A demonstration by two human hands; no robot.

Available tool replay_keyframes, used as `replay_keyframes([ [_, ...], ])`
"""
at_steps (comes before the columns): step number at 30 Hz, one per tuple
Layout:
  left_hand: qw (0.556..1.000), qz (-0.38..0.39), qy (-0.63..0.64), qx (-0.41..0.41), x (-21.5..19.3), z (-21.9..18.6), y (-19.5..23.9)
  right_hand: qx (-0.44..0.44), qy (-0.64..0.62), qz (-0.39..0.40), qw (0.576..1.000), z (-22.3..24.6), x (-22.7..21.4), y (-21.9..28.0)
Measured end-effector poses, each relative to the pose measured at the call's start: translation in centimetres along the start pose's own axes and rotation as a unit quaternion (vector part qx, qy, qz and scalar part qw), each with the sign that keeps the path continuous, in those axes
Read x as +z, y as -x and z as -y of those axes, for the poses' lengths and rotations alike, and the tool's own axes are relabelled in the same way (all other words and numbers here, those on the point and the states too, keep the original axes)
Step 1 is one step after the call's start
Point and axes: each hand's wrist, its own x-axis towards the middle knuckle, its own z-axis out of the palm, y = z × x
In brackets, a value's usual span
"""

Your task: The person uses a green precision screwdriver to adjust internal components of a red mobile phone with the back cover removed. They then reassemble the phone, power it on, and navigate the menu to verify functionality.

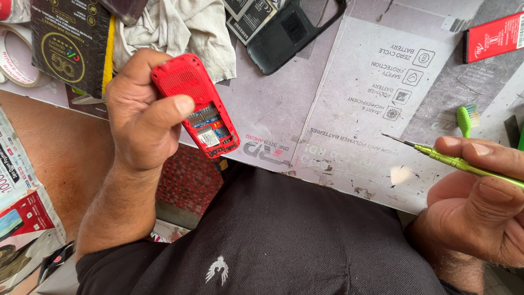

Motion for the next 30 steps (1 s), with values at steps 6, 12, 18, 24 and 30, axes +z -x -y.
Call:
replay_keyframes([
  [6,0.999,-0.014,0.028,-0.01,-0.2,0.1,-0.1,-0.002,0.002,-0.001,1.0,0.2,0.0,0.0],
  [12,0.999,-0.023,0.033,-0.01,0.0,0.3,-0.2,-0.003,0.004,0.0,1.0,0.2,0.0,-0.1],
  [18,0.999,-0.038,-0.023,-0.001,0.5,0.6,-0.7,-0.003,0.003,0.001,1.0,0.1,-0.1,-0.1],
  [24,0.993,-0.04,-0.113,0.007,1.1,0.6,-0.9,-0.006,0.002,-0.002,1.0,0.0,-0.1,-0.1],
  [30,0.99,-0.036,-0.138,0.009,1.3,0.6,-1.2,-0.007,0.003,-0.003,1.0,0.1,-0.2,-0.1],
])
